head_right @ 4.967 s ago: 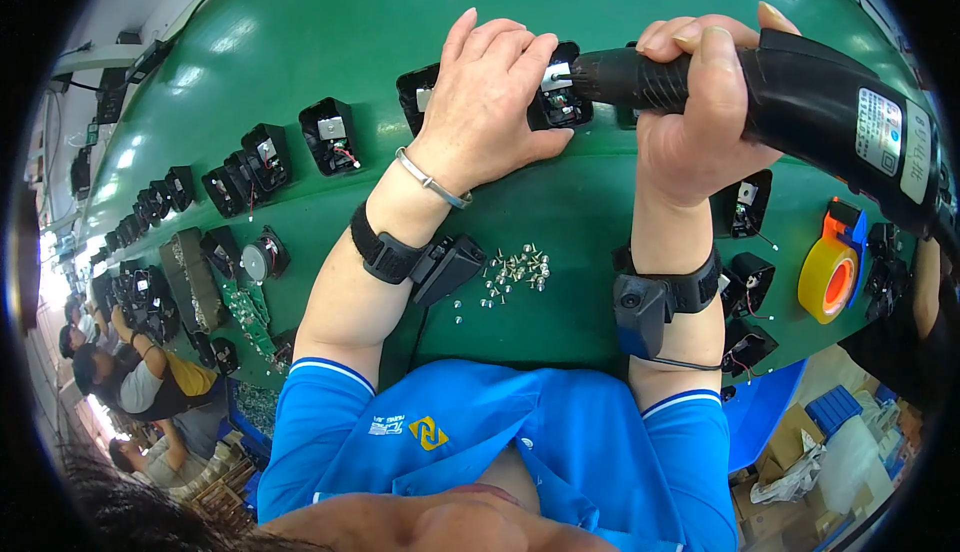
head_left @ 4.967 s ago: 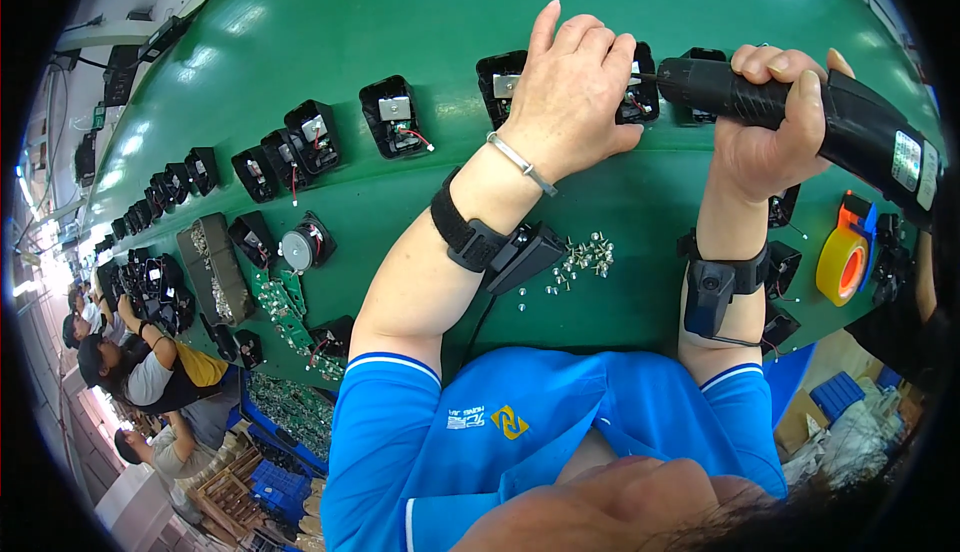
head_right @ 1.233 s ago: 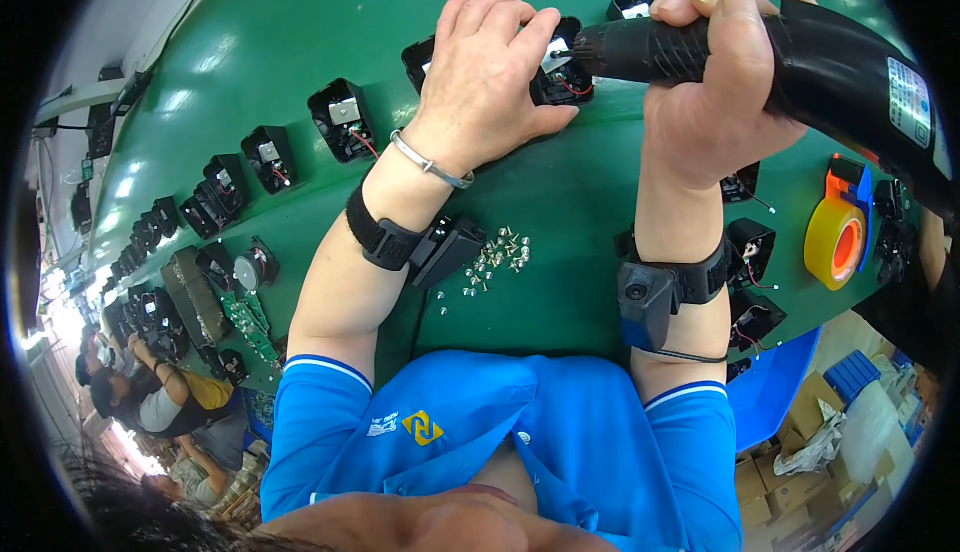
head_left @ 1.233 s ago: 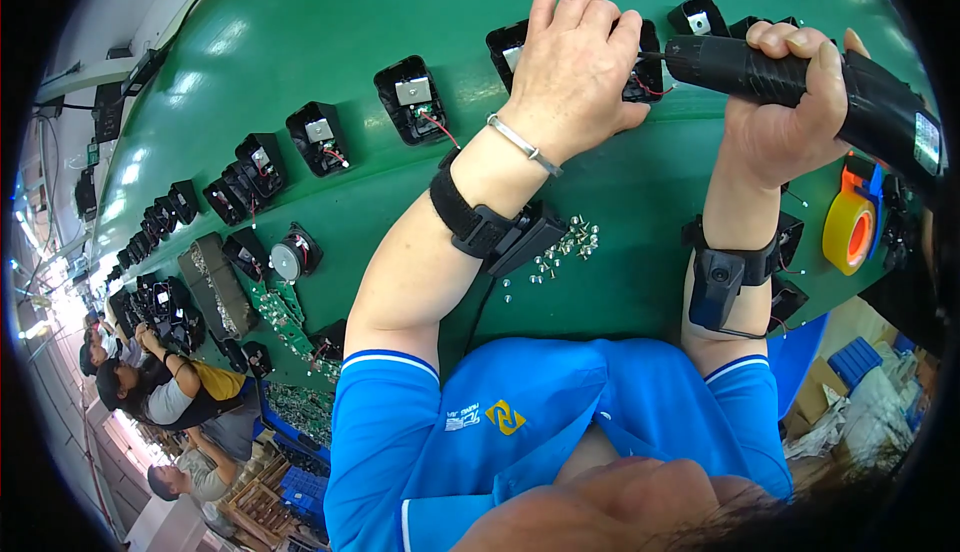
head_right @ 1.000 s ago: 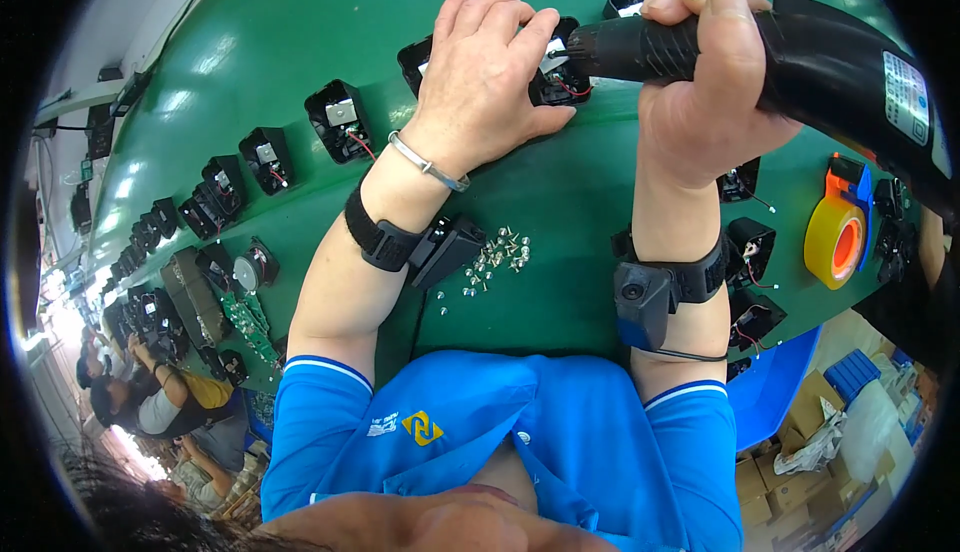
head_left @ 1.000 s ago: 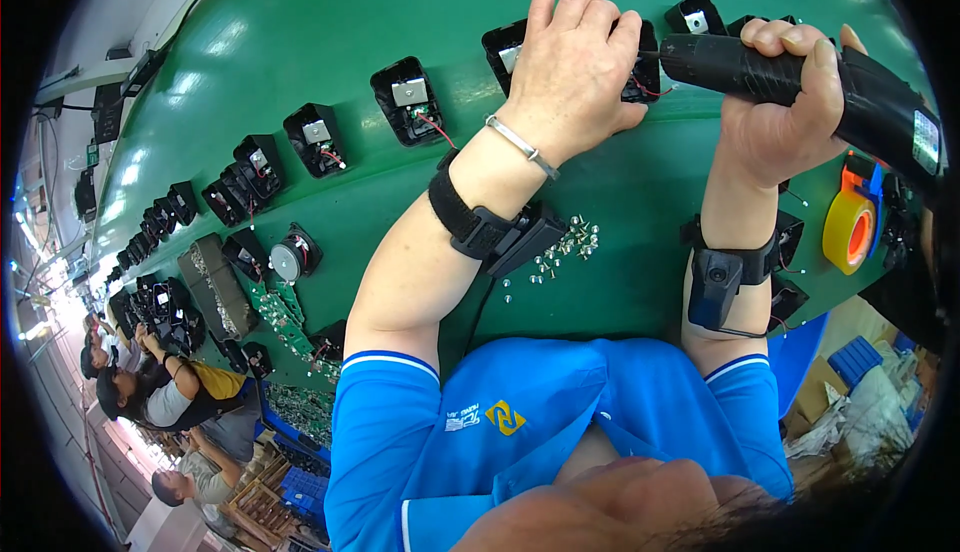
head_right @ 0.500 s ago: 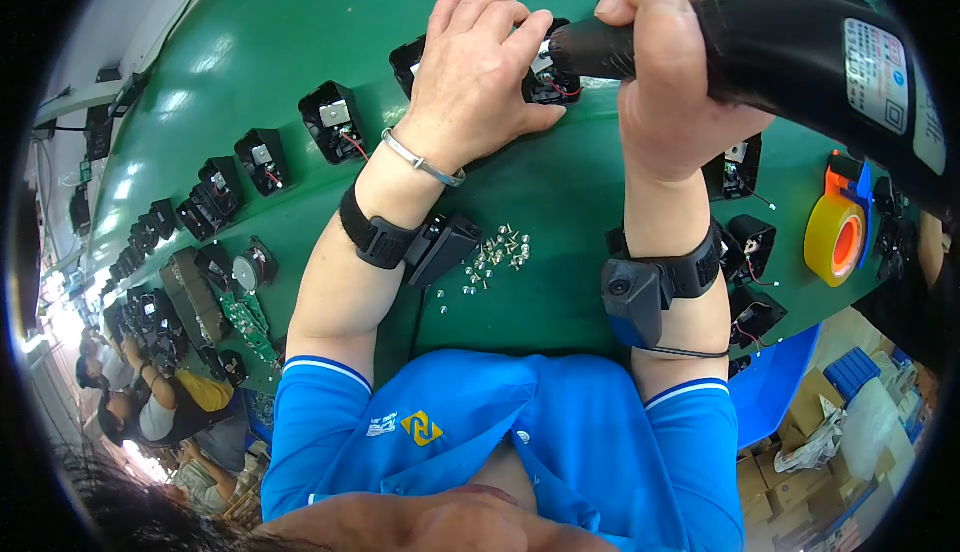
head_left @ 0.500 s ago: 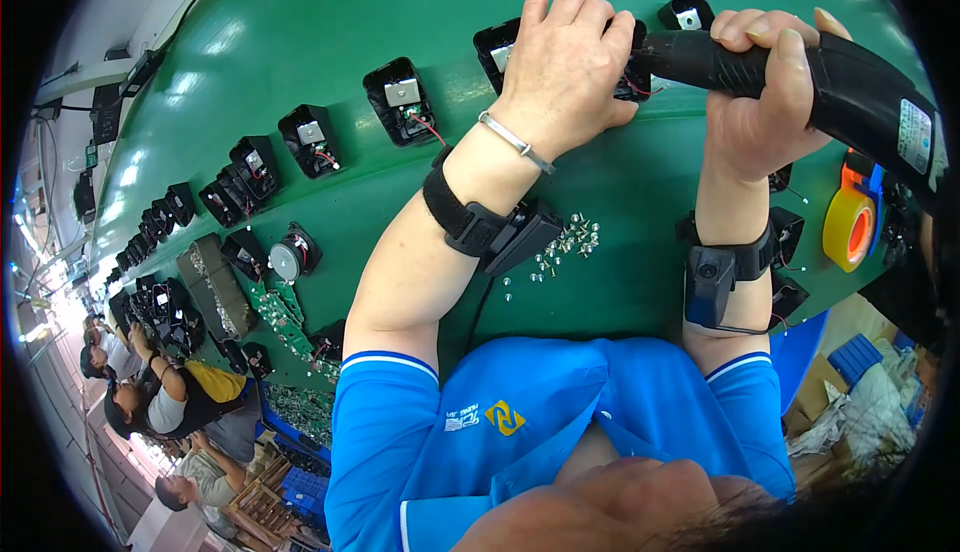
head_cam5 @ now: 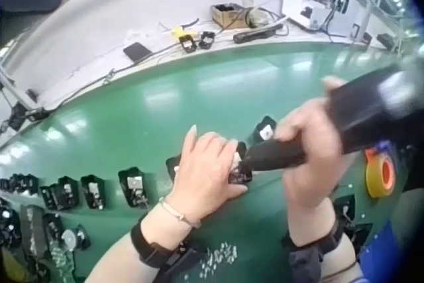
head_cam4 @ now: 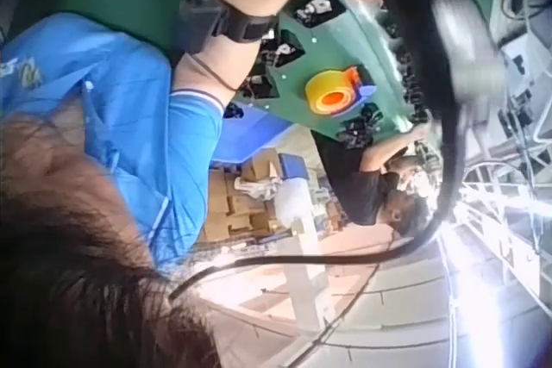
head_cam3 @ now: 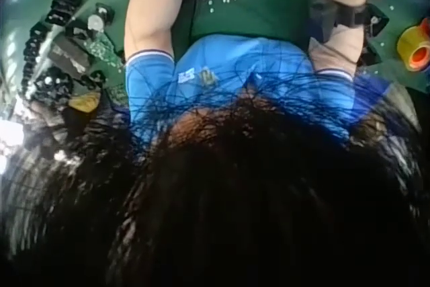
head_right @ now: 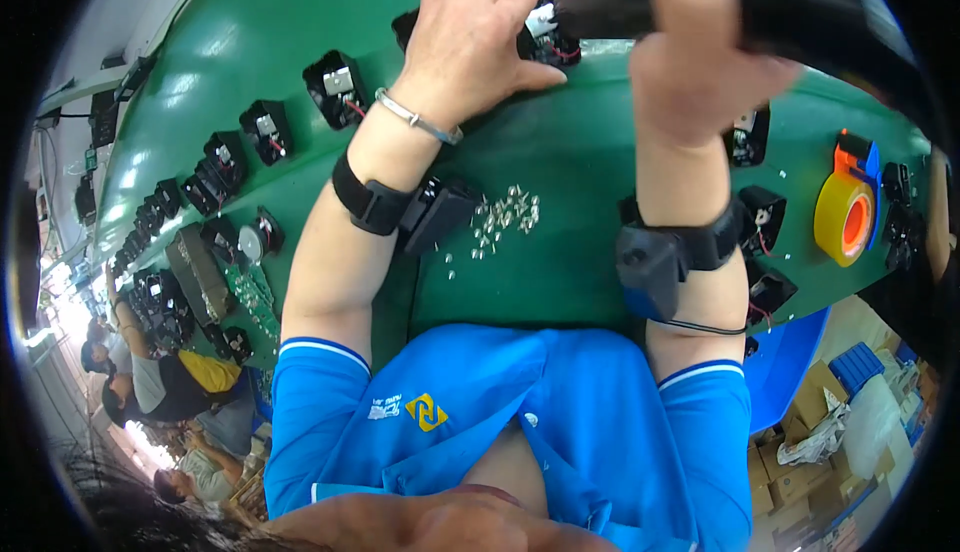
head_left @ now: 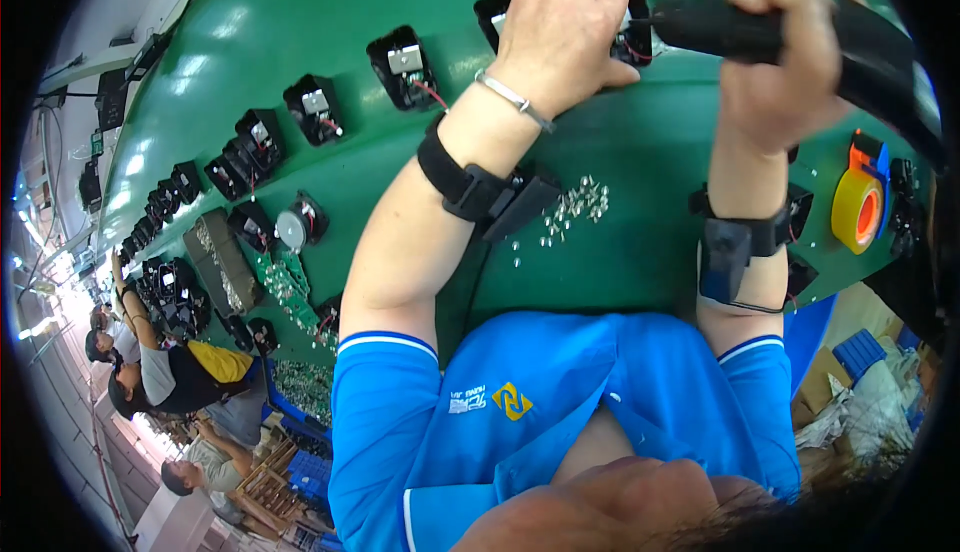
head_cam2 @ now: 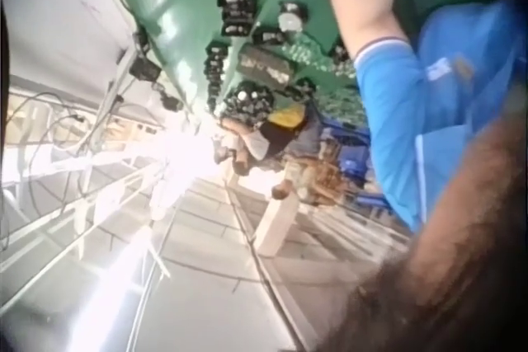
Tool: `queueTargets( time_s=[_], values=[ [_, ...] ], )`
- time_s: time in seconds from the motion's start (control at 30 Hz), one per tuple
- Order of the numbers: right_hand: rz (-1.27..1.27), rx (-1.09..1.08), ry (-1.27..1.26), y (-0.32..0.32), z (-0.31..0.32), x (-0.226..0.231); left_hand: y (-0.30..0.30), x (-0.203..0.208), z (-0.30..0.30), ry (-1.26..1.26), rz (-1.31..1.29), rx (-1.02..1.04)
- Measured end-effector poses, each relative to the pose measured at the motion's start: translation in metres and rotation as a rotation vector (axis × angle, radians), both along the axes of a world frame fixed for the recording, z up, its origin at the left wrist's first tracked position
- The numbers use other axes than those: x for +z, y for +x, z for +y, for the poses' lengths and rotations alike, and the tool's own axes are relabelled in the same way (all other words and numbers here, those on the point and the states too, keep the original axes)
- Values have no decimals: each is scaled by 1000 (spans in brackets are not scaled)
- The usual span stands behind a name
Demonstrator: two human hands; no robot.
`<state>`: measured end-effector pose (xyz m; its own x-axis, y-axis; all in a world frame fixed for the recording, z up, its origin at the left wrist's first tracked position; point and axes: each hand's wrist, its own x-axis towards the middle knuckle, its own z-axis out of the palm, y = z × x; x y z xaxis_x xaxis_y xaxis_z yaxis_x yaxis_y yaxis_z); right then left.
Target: Use an electric screwdriver to install screws and assemble electronic devices at a factory workstation.
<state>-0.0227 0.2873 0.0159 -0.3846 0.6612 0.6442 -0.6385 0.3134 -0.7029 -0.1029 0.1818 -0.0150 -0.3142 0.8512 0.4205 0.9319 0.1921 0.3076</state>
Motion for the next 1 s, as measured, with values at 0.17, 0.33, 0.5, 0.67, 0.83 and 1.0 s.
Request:
queueTargets(
  time_s=[0.17,0.33,0.5,0.67,0.83,1.0],
  values=[
    [63,405,-184,82,29,41,7,8,-27,169,-66,-61],
    [-20,229,-91,115,-8,34,66,11,-69,-175,-304,-326],
    [-40,102,-202,121,-24,37,75,5,-67,-229,-157,-382],
    [6,151,-216,128,-23,39,75,-5,-69,-181,-168,-437],
    [19,143,-175,130,-10,42,69,-3,-62,-137,-332,-299],
    [41,165,-188,126,-6,44,65,2,-45,-21,-672,-201]
  ],
)
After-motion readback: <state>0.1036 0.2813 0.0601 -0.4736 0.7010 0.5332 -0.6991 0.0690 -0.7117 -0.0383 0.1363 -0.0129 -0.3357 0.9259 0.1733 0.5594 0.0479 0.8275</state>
